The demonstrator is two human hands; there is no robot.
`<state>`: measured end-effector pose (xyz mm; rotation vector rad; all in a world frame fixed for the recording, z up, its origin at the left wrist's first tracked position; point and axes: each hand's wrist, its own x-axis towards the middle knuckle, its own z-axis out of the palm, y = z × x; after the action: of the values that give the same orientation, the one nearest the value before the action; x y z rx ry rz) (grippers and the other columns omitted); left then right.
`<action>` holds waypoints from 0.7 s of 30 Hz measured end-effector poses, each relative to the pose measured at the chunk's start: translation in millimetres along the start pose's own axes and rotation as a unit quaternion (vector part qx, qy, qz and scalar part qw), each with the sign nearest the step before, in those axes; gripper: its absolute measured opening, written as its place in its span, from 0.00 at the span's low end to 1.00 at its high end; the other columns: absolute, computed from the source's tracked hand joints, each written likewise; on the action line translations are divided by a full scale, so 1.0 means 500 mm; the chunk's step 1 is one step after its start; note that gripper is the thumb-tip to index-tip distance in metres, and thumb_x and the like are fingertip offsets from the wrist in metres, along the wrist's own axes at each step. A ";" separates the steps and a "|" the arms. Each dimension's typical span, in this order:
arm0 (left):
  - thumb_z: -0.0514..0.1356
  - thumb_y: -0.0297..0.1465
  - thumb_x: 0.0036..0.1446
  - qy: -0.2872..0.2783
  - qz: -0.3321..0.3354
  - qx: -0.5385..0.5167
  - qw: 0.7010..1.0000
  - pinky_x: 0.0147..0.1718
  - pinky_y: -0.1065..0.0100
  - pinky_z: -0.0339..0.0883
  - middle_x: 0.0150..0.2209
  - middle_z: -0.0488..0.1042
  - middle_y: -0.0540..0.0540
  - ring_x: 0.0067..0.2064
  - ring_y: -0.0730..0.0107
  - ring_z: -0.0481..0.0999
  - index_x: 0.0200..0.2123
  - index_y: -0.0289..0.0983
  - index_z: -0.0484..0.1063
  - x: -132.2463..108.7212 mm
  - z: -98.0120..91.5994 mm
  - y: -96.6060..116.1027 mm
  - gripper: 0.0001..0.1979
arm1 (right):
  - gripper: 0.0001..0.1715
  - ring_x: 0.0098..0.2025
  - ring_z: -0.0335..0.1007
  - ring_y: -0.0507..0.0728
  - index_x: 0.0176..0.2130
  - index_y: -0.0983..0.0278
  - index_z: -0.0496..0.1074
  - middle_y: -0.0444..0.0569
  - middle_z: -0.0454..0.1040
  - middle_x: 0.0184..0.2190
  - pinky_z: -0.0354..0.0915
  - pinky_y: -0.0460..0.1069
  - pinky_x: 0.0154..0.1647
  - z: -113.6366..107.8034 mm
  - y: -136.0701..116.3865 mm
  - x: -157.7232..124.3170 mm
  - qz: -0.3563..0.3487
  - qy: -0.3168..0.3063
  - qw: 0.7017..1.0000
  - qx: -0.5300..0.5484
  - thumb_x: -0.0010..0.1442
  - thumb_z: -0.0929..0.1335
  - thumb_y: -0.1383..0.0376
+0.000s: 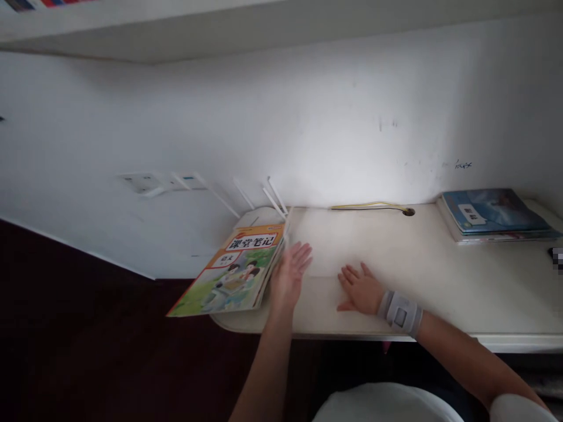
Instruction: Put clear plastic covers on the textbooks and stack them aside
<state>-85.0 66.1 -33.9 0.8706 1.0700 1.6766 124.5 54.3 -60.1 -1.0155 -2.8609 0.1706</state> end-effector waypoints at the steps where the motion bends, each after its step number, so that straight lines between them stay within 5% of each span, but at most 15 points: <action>1: 0.53 0.48 0.56 0.009 0.000 -0.035 0.999 0.52 0.53 0.61 0.52 0.70 0.34 0.53 0.57 0.70 0.49 0.35 0.69 -0.002 -0.009 0.015 0.26 | 0.47 0.64 0.46 0.65 0.62 0.71 0.51 0.64 0.53 0.62 0.41 0.67 0.61 0.004 -0.005 -0.004 -0.004 0.001 1.000 -0.002 0.58 0.54 0.41; 4: 0.55 0.48 0.54 0.031 -0.010 -0.076 0.997 0.52 0.53 0.62 0.50 0.72 0.35 0.52 0.57 0.71 0.45 0.35 0.72 -0.020 -0.044 0.042 0.24 | 0.48 0.63 0.49 0.66 0.62 0.71 0.51 0.65 0.54 0.61 0.43 0.67 0.61 0.018 0.006 -0.076 0.005 0.015 1.000 -0.017 0.57 0.55 0.40; 7: 0.56 0.47 0.53 0.095 -0.001 -0.006 0.995 0.53 0.51 0.61 0.52 0.70 0.37 0.54 0.55 0.68 0.46 0.37 0.71 -0.061 -0.077 0.046 0.24 | 0.45 0.62 0.50 0.65 0.63 0.70 0.51 0.65 0.56 0.60 0.46 0.66 0.59 0.026 0.039 -0.204 0.036 0.038 0.997 -0.050 0.58 0.58 0.44; 9: 0.57 0.44 0.54 0.177 0.088 0.130 0.972 0.57 0.50 0.55 0.58 0.64 0.40 0.59 0.55 0.62 0.53 0.41 0.66 -0.097 -0.082 0.045 0.24 | 0.42 0.62 0.51 0.64 0.64 0.68 0.48 0.63 0.59 0.59 0.47 0.65 0.59 0.020 0.058 -0.283 0.067 0.060 0.993 -0.077 0.60 0.58 0.47; 11: 0.56 0.39 0.57 0.219 0.227 0.300 0.900 0.61 0.50 0.46 0.63 0.54 0.44 0.63 0.58 0.53 0.60 0.44 0.56 -0.129 -0.060 0.044 0.28 | 0.41 0.63 0.48 0.64 0.65 0.66 0.45 0.61 0.57 0.60 0.47 0.63 0.59 0.003 0.065 -0.330 0.117 0.099 0.982 -0.112 0.61 0.58 0.48; 14: 0.53 0.34 0.60 0.080 0.371 0.508 0.773 0.61 0.47 0.41 0.65 0.47 0.44 0.66 0.56 0.44 0.63 0.44 0.47 -0.153 0.033 0.036 0.29 | 0.39 0.65 0.41 0.64 0.65 0.63 0.46 0.59 0.48 0.64 0.44 0.64 0.60 -0.031 0.060 -0.318 0.191 0.136 0.960 -0.154 0.62 0.57 0.49; 18: 0.48 0.44 0.60 -0.252 0.328 0.662 0.625 0.58 0.37 0.36 0.64 0.52 0.42 0.66 0.47 0.38 0.58 0.42 0.61 -0.125 0.195 -0.012 0.25 | 0.36 0.65 0.41 0.68 0.63 0.64 0.50 0.62 0.44 0.65 0.42 0.69 0.58 -0.048 0.064 -0.218 0.312 0.135 0.925 -0.172 0.62 0.56 0.50; 21: 0.42 0.52 0.58 -0.369 0.286 0.691 0.552 0.57 0.36 0.34 0.64 0.51 0.41 0.66 0.49 0.39 0.59 0.40 0.58 -0.078 0.257 -0.062 0.32 | 0.37 0.65 0.42 0.69 0.63 0.64 0.51 0.63 0.45 0.64 0.44 0.71 0.56 -0.031 0.084 -0.169 0.376 0.098 0.908 -0.157 0.62 0.55 0.49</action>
<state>51.8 69.0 -18.6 2.8508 1.3989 0.2516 218.0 34.4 -55.7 -2.0217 -2.2080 -0.3346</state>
